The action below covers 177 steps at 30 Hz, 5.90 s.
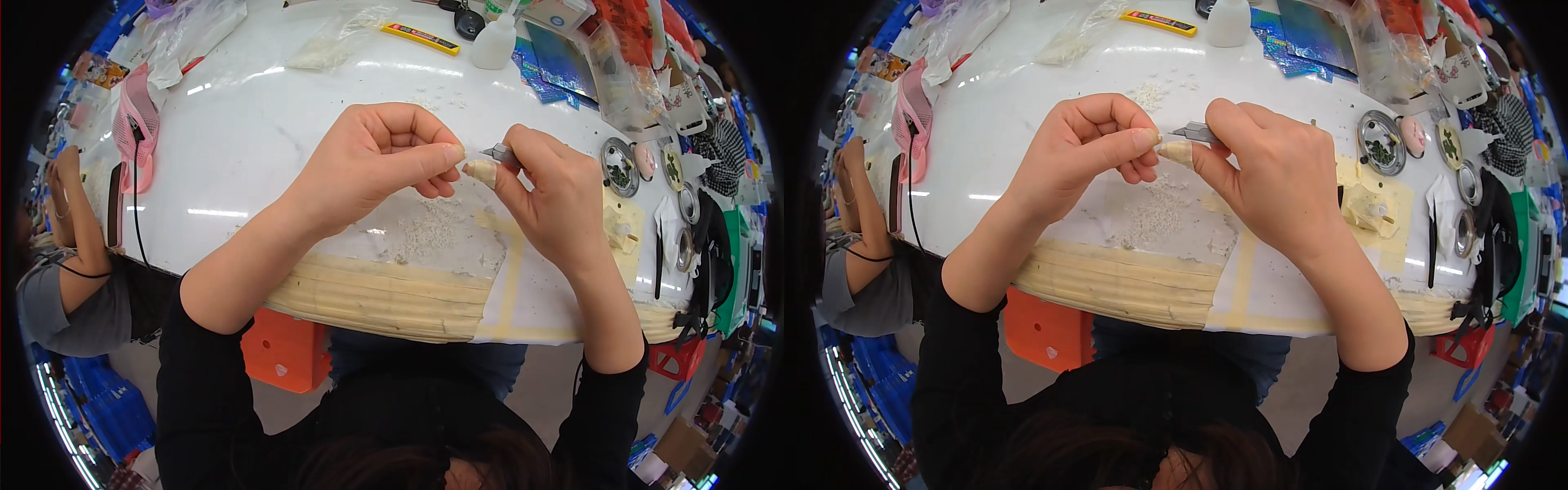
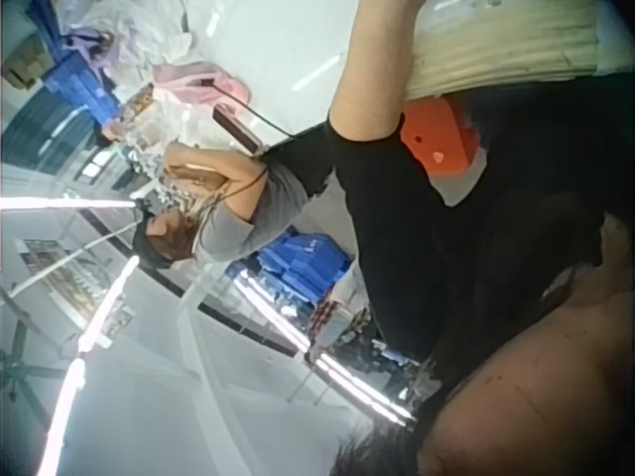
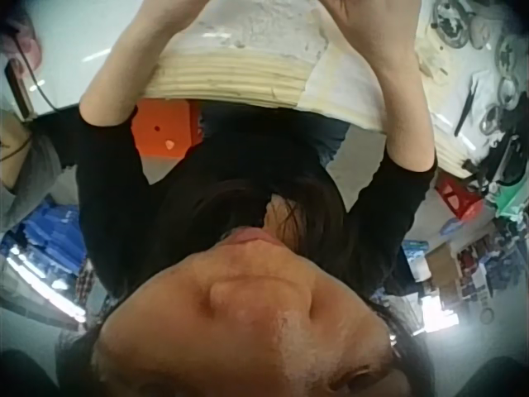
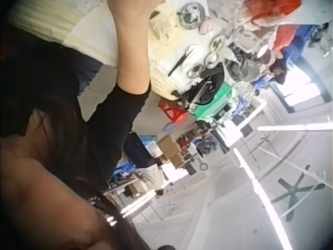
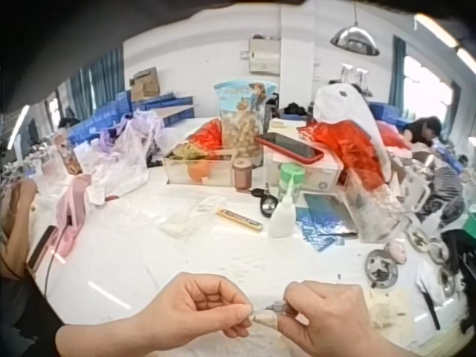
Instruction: Assembling small plastic toy components using hands and a small tool at a workbench.
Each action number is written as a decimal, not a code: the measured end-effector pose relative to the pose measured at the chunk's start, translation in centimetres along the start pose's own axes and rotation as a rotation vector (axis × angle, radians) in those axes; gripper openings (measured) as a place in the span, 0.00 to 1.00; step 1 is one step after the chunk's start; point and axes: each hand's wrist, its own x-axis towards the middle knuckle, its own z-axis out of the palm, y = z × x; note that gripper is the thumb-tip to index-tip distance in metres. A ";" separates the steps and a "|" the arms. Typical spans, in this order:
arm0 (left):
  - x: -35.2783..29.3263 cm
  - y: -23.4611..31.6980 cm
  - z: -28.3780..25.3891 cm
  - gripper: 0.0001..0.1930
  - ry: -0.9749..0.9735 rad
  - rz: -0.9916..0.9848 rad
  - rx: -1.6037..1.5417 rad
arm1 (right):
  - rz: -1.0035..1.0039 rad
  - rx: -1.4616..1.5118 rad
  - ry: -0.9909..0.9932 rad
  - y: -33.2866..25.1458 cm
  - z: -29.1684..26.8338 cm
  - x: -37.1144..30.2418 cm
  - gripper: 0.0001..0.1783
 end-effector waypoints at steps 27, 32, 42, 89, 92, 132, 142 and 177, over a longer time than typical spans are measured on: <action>-0.2 0.6 -0.3 0.06 -0.044 -0.109 -0.237 | -0.428 -0.197 0.198 -0.3 -0.5 0.3 0.18; -0.2 0.5 -0.2 0.06 -0.040 -0.054 -0.202 | -0.406 -0.177 0.178 -0.2 -0.4 0.3 0.17; -0.3 0.4 -0.1 0.05 -0.032 -0.019 -0.138 | -0.121 0.046 0.016 -0.8 -0.9 0.4 0.18; 0.1 0.0 -0.1 0.06 0.031 0.704 0.725 | -0.130 -0.154 -0.024 -0.5 -0.9 0.3 0.13; 0.1 0.2 -0.1 0.06 0.018 0.677 0.724 | -0.139 -0.174 -0.020 -0.5 -1.0 0.3 0.14; -0.5 0.4 0.2 0.02 -0.011 0.278 0.377 | -0.128 -0.199 -0.048 -0.5 -0.7 0.2 0.15; -0.6 0.4 0.2 0.02 -0.007 0.256 0.356 | -0.123 -0.188 -0.031 -0.5 -0.7 0.3 0.14; -0.1 0.4 -0.3 0.07 -0.053 -0.248 -0.204 | -0.086 -0.091 -0.038 -0.1 -0.6 0.2 0.15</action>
